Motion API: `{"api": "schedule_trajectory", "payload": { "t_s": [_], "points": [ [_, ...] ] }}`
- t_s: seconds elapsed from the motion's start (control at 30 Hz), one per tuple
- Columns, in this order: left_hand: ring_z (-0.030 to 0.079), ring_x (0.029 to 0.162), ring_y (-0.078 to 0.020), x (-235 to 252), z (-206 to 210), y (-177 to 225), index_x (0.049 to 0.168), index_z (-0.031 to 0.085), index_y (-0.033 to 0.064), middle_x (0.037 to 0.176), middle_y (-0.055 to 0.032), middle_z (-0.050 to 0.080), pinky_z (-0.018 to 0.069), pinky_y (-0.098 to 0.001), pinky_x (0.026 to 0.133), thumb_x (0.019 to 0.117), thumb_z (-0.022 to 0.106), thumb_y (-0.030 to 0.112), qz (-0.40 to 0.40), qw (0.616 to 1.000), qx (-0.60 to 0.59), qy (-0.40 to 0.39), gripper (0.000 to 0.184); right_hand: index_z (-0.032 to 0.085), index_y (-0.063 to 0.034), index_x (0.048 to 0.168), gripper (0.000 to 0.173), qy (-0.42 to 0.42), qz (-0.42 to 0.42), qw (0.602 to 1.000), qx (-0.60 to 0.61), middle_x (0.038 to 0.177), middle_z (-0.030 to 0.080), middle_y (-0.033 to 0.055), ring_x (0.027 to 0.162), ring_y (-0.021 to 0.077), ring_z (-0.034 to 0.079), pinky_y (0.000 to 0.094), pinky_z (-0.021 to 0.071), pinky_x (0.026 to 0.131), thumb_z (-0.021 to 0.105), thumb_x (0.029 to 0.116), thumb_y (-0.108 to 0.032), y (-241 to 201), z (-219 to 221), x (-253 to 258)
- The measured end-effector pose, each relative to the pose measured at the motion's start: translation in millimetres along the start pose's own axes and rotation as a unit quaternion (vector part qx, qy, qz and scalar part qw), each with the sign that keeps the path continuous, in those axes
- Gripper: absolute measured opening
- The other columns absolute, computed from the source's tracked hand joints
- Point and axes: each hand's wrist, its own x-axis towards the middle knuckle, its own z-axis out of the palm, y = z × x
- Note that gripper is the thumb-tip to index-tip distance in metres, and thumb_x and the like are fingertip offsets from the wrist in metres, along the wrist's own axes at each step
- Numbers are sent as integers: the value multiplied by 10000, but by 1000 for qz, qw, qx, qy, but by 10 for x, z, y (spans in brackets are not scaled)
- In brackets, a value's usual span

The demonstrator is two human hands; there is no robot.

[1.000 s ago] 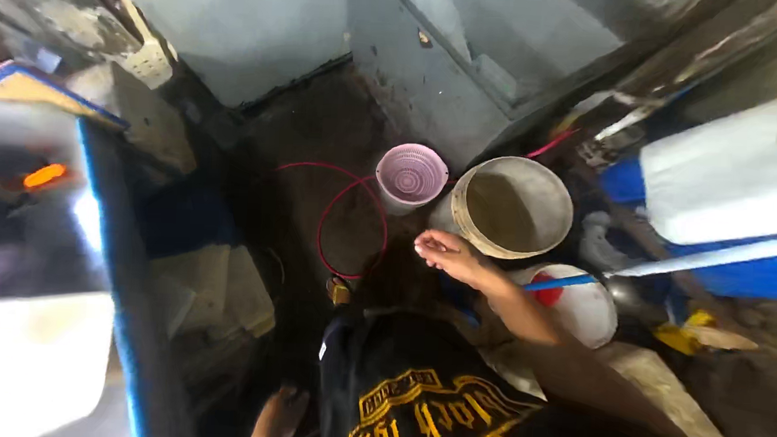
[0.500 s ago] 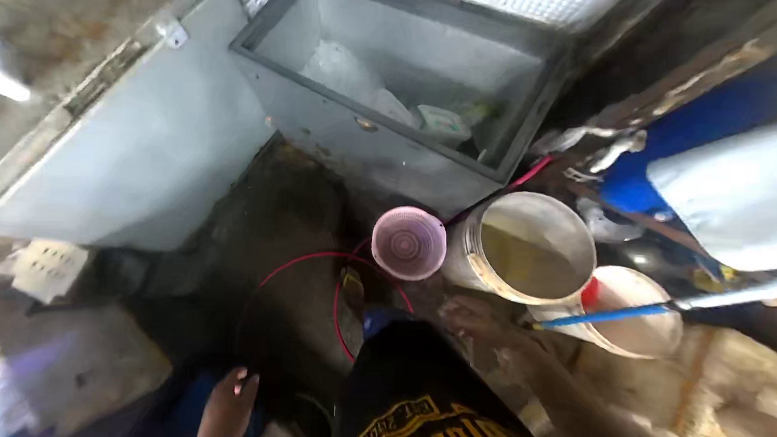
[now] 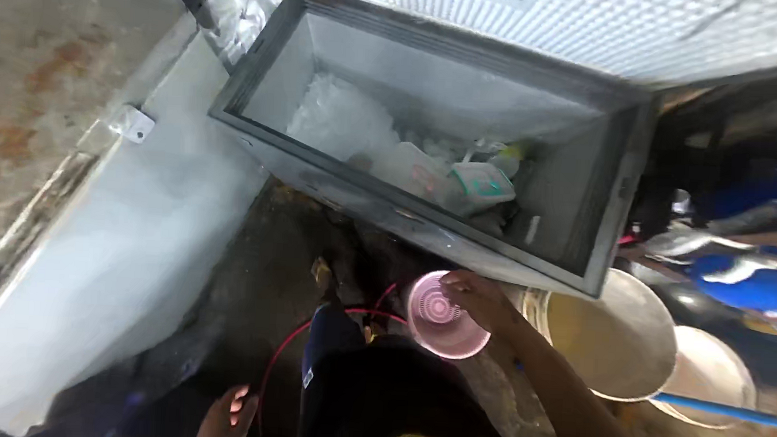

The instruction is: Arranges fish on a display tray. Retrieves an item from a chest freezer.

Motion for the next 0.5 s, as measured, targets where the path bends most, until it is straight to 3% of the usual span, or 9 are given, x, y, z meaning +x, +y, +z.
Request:
{"api": "schedule_trajectory", "payload": {
  "t_s": [0.13, 0.2, 0.27, 0.33, 0.4, 0.5],
  "points": [
    [685, 1097, -260, 1249, -649, 842, 1344, 632, 72, 1256, -156, 669, 577, -470, 945, 973, 649, 369, 109, 994, -6, 33, 475, 672, -56, 1195, 376, 161, -31, 985, -59, 1047, 719, 90, 924, 177, 703, 406, 605, 827, 602, 999, -370, -256, 220, 828],
    [677, 1075, -279, 1978, -1032, 1533, 1327, 628, 32, 1232, -186, 662, 575, -477, 929, 976, 660, 322, 202, 977, 17, 62, 456, 668, -15, 1190, 402, 266, -50, 957, -103, 1053, 711, 133, 943, 210, 701, 424, 604, 841, 617, 996, -364, -481, 344, 1359],
    [644, 1105, -304, 2652, -1404, 2284, 1302, 626, 9, 1211, -203, 650, 545, -487, 954, 981, 642, 346, 285, 952, 66, 94, 465, 658, 16, 1208, 454, 316, -55, 935, -149, 1094, 692, 185, 1005, 272, 689, 459, 588, 896, 609, 1003, -386, -700, 426, 1923],
    [637, 1170, -331, 3278, -1769, 3033, 1277, 643, -7, 1239, -216, 657, 526, -500, 1021, 978, 658, 356, 381, 910, 93, 134, 470, 640, 11, 1255, 499, 299, -31, 938, -172, 1103, 683, 207, 1037, 339, 669, 528, 552, 947, 592, 1010, -421, -922, 454, 2468],
    [619, 1208, -368, 3867, -2071, 3610, 1262, 656, -6, 1255, -234, 651, 504, -534, 1049, 973, 677, 357, 466, 861, 117, 165, 465, 646, -33, 1267, 486, 238, 23, 954, -178, 1069, 697, 177, 985, 342, 682, 574, 552, 909, 574, 1023, -447, -1135, 447, 2842],
    [612, 1191, -408, 4587, -2406, 4247, 1268, 639, 4, 1239, -250, 638, 501, -565, 1023, 992, 625, 430, 506, 827, 173, 176, 508, 709, -71, 1131, 331, 197, 56, 964, -167, 960, 721, 127, 849, 291, 701, 555, 576, 788, 611, 1021, -367, -1435, 444, 3251]
  ]
}}
